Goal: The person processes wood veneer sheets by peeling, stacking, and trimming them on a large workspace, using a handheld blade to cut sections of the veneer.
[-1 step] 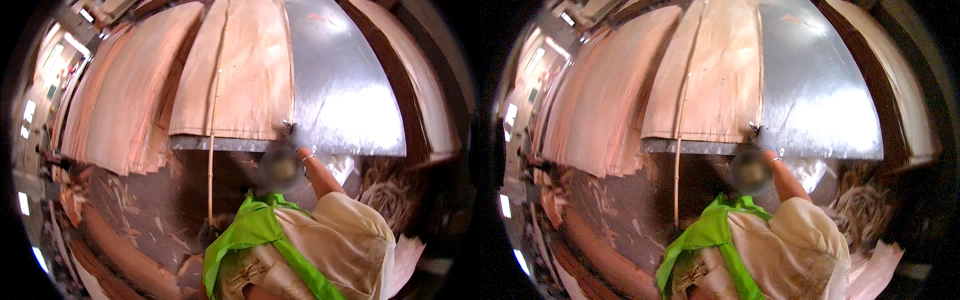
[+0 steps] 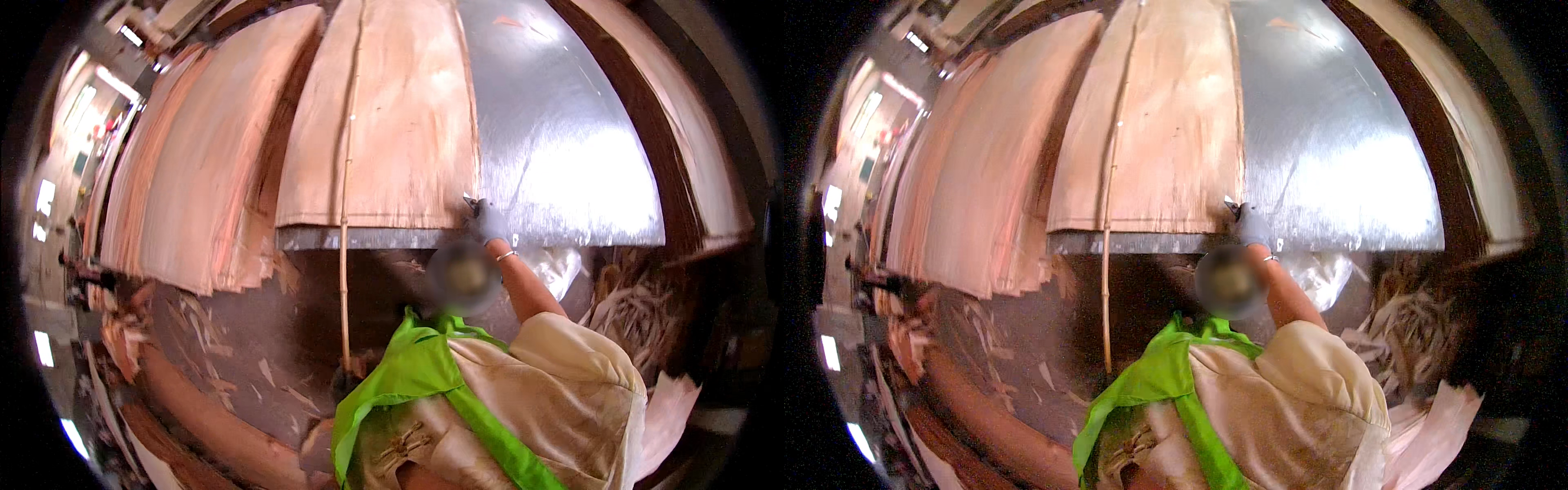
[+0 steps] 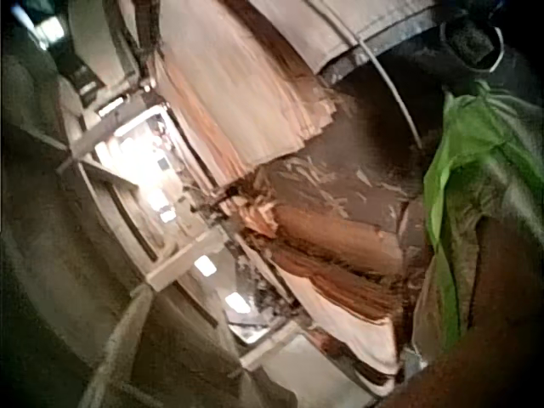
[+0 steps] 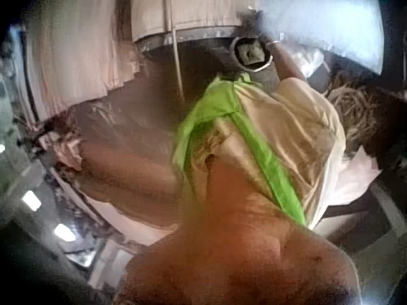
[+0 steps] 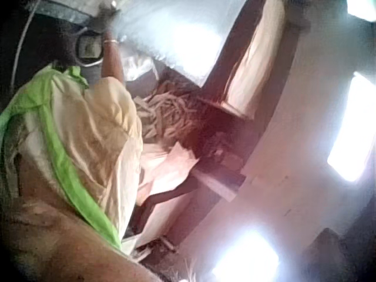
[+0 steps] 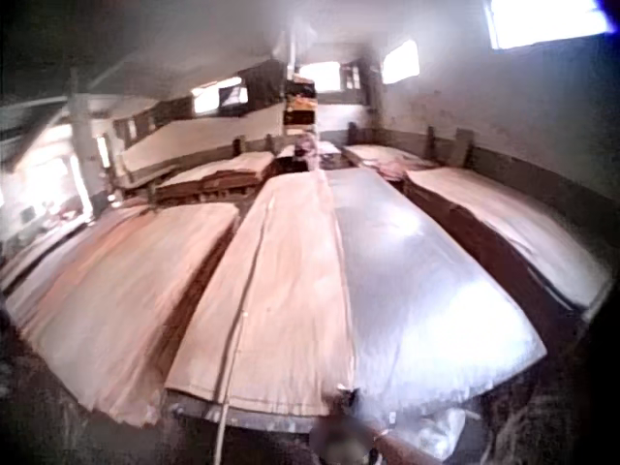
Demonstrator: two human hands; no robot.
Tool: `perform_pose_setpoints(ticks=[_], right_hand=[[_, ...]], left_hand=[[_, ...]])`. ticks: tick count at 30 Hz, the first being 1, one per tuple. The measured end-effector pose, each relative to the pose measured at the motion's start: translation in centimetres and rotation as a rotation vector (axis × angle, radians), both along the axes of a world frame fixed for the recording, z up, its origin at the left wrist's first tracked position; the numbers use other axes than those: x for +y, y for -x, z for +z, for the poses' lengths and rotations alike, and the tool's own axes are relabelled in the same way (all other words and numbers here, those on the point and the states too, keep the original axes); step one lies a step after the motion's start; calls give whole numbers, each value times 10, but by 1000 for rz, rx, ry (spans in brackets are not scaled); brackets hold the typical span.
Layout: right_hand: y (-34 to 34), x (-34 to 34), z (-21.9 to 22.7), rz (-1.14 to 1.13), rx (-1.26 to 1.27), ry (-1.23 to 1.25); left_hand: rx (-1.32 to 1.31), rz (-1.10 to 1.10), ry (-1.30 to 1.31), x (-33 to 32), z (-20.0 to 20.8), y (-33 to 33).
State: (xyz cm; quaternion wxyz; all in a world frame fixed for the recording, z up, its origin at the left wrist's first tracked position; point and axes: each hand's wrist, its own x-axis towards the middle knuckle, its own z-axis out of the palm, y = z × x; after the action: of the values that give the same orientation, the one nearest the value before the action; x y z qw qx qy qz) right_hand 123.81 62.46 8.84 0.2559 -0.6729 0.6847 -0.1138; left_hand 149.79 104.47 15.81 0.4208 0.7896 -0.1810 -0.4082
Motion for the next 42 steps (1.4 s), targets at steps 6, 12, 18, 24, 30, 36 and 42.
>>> perform_pose_setpoints(ticks=[6, 12, 18, 24, 30, 36, 42], right_hand=[[-9, 21, -1, -46, 97, 174], [-16, 24, 20, -24, 224, 177], [-43, 26, 39, -146, 247, 171], [-72, 15, 50, -349, 175, 27], [-76, 2, 28, -399, 207, -3], [-88, 5, 43, -332, 350, 170], [-95, 13, 63, -283, 372, 191]], left_hand=[[68, 56, -34, -34, -8, -74], [125, 4, 0, -81, -17, -125], [283, -103, 181, -170, -7, -174], [252, -151, 285, -257, -9, -197], [145, -347, 215, -299, -37, -203], [-10, -574, 50, -341, -48, -198], [83, -534, -46, -344, -40, -194]])
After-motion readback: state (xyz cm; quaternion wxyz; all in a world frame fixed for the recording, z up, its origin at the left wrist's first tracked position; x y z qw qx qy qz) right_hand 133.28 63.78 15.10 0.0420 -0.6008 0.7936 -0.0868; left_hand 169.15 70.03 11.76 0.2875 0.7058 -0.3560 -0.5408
